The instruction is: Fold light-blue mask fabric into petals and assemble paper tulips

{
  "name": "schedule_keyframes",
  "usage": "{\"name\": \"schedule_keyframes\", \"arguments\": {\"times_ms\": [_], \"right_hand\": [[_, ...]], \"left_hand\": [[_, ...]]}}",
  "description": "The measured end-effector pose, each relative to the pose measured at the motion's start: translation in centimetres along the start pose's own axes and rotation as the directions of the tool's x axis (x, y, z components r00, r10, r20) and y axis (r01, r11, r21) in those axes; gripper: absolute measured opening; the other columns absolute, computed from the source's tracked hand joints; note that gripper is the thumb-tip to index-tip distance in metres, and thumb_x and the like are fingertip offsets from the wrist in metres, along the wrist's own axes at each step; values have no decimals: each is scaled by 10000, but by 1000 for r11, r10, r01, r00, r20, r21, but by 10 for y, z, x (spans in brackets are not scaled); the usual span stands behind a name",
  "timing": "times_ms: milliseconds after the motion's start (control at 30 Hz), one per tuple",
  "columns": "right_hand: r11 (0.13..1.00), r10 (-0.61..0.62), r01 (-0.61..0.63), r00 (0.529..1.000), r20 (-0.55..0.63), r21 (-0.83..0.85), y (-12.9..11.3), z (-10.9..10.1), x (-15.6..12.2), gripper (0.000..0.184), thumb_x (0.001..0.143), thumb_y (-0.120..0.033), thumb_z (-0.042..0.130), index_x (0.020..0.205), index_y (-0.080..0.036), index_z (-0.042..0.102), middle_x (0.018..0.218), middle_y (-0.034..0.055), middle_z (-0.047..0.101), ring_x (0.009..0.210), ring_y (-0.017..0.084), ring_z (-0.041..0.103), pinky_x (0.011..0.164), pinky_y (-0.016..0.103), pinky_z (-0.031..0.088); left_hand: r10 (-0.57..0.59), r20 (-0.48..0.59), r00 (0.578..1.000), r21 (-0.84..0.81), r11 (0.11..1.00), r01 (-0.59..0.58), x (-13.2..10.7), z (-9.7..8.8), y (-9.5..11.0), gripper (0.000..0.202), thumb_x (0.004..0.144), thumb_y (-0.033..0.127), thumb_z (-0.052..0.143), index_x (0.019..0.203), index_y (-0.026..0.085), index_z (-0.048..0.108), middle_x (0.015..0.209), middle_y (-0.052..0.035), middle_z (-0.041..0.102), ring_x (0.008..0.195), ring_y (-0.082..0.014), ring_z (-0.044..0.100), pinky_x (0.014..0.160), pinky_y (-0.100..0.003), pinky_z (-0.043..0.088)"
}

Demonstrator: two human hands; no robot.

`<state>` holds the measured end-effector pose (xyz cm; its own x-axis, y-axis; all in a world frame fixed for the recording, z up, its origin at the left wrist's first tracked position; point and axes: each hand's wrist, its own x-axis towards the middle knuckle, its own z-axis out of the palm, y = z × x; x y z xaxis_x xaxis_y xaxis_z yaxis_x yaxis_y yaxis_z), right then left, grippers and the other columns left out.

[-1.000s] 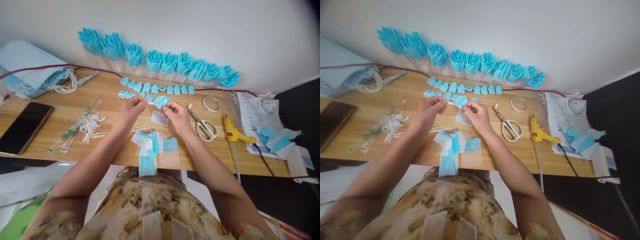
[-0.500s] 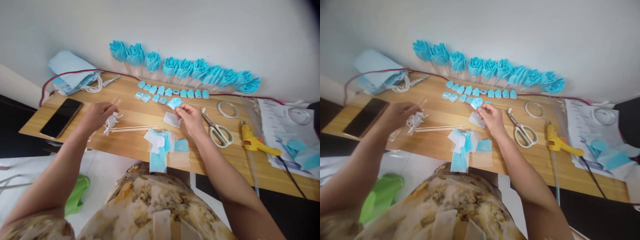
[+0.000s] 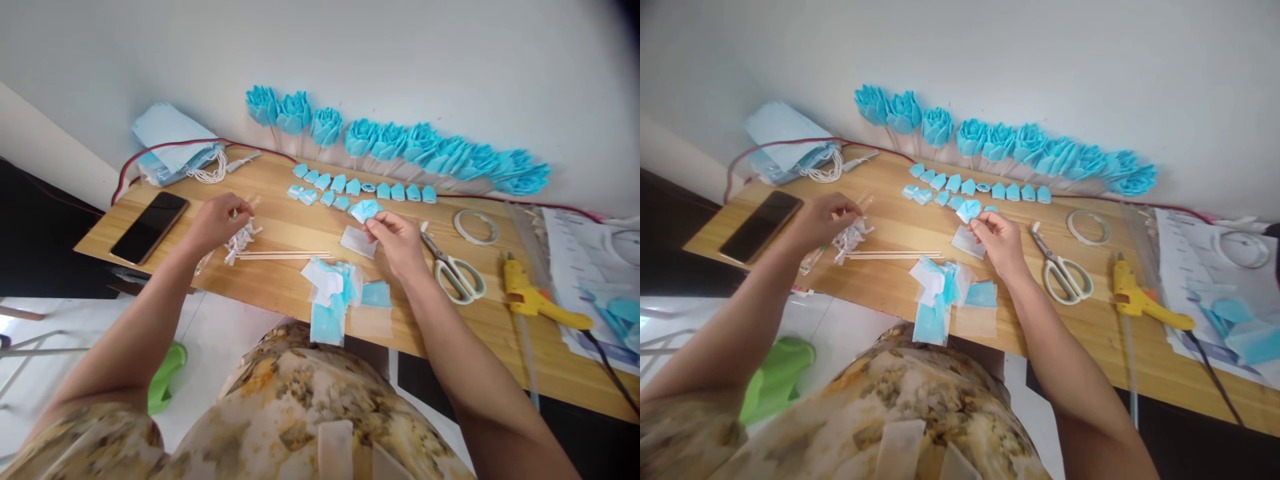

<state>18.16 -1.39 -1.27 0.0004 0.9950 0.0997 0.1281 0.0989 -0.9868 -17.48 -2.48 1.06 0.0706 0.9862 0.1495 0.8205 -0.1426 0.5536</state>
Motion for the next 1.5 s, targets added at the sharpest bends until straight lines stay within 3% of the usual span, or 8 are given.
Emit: {"name": "schedule_keyframes", "arguments": {"times_ms": [300,500,633,767,933,1133,1300,1500], "right_hand": [[1000,4,-4,1000,14,8,1,-1,-1,146,754,-336,723,680,-217,682,681,-17,699,584,100,561,572,243,469],[1000,3,-3,1000,14,-4,-3,0,-2,145,739,-327,730,661,-219,673,675,-16,694,565,100,542,567,251,479],[1000,-6,7,1000,31,-26,0,0,-1,155,758,-334,723,663,-222,674,675,-14,695,565,105,545,561,254,478],[1000,-1,1,1000,30,-19,1,0,-2,154,760,-340,724,670,-223,678,679,-10,697,576,108,551,560,250,471],[1000,13,-12,997,71,-15,-5,4,-6,157,751,-343,722,680,-211,678,655,-19,677,590,105,556,580,242,465],[999,-40,42,986,163,-14,-8,5,-11,203,806,-359,715,694,-194,675,664,-25,665,600,96,539,610,246,425],[999,-45,48,980,191,-11,-11,2,-11,220,815,-365,697,691,-186,666,647,-29,627,594,93,511,603,247,388],[999,-29,35,982,185,-25,-15,1,-11,219,801,-374,692,692,-185,669,654,-20,627,602,97,503,597,250,380]], "left_hand": [[-34,-53,998,-17,999,33,6,5,-9,311,784,489,655,648,213,619,785,-40,624,752,-185,533,730,-318,397],[36,-15,999,-64,997,-37,6,2,-12,275,742,456,707,895,230,742,1008,-64,667,913,-221,601,898,-353,455],[-17,-7,1000,-172,985,16,6,-3,-12,199,757,422,699,778,226,724,1005,-59,690,987,-241,635,989,-385,455],[-77,-28,997,-189,979,70,7,-3,-10,222,814,417,647,714,236,726,935,-57,704,926,-247,650,926,-394,473],[-26,-109,994,-344,939,-13,0,14,31,220,838,420,677,759,228,751,936,-66,732,933,-228,663,852,-347,499],[87,122,989,-556,831,-4,3,58,99,257,814,416,729,968,228,815,968,-67,784,809,-171,652,753,-306,507],[25,245,969,-736,656,169,18,82,115,286,744,453,773,928,240,822,897,-34,776,760,-143,615,729,-282,485],[-39,299,954,-761,594,263,21,84,123,260,688,448,776,720,191,764,701,4,664,668,-110,475,683,-269,407]]}}
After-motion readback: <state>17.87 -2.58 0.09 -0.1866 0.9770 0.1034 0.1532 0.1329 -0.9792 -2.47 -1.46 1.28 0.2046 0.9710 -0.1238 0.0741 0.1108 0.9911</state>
